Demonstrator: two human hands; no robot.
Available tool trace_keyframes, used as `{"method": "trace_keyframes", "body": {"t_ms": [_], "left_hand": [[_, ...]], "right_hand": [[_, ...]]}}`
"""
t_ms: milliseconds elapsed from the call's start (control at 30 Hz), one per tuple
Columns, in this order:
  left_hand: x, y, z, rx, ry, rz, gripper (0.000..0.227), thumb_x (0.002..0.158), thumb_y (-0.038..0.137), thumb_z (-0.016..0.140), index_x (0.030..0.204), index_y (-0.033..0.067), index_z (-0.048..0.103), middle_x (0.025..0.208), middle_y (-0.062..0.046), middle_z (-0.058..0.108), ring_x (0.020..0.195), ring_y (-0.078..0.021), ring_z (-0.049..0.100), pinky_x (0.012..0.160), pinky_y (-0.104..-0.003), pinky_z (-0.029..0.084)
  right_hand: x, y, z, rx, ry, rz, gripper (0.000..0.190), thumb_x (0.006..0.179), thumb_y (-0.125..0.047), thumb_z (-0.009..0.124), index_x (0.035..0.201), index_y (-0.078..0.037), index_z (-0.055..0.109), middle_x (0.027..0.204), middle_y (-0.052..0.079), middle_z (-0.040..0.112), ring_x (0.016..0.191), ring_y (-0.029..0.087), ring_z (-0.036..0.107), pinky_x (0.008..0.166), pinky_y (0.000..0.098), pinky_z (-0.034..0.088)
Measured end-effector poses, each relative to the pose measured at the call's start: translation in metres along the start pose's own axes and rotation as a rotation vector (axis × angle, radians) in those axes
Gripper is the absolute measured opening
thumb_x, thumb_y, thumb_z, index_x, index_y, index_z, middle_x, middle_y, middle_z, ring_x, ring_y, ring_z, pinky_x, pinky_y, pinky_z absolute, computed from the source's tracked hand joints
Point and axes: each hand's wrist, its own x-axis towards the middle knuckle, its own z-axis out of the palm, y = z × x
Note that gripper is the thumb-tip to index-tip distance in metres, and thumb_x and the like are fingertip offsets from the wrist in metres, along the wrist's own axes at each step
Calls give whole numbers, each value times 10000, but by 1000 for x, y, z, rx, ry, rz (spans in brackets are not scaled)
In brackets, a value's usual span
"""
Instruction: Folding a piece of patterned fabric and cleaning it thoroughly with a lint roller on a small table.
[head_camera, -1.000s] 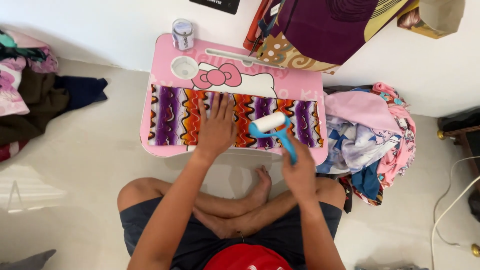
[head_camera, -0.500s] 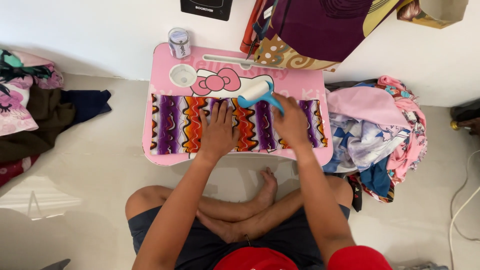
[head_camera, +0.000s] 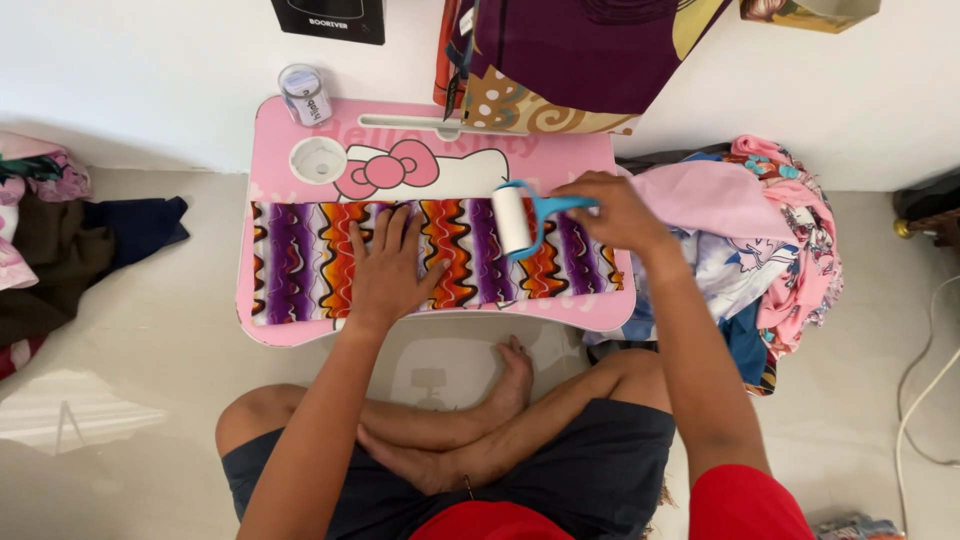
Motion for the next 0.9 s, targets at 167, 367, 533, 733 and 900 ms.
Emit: {"method": "trace_keyframes", "body": {"t_ms": [167, 367, 533, 733, 900], "left_hand": [[2, 2, -3, -7, -51, -26, 807, 957, 686, 395, 1574, 167, 407, 1615, -77, 341, 1544, -288, 217, 1228, -671, 14], [2, 5, -8, -24, -60, -35, 812, 970, 711, 367, 1576, 173, 405, 1614, -78, 345, 1545, -284, 217, 1233, -657, 11], [3, 4, -8, -15, -58, -33, 822, 968, 726, 359, 1576, 174, 403, 1616, -78, 342, 1544, -285, 219, 1233, -658, 27], [2, 3, -5, -11, -61, -41, 805, 968, 706, 371, 1587, 192, 392, 1617, -68, 343, 1548, -280, 216, 1232, -658, 19], [3, 0, 4, 2, -51, -31, 811, 969, 713, 363, 1589, 192, 386, 1624, -66, 332, 1555, -276, 200, 1230, -661, -3]], "right_hand": [[-46, 46, -47, -88, 16, 146, 326, 852, 9, 736, 1148, -119, 783, 1023, 222, 726, 1003, 477, 666, 938, 554, 476], [-91, 59, -66, -98, 108, 314, 326, 873, -12, 742, 1167, -147, 776, 1067, 174, 727, 1041, 418, 663, 965, 508, 459], [-75, 35, -44, -41, 157, 266, 340, 856, -24, 784, 1159, -179, 789, 1053, 147, 731, 1047, 381, 671, 987, 467, 467], [-21, -28, 18, 108, 62, -31, 355, 869, 0, 741, 1176, -170, 791, 951, 144, 730, 938, 390, 687, 913, 475, 487], [-29, -29, 25, 104, 6, -91, 349, 850, 38, 731, 1161, -111, 785, 920, 200, 724, 879, 428, 690, 877, 517, 497]]}}
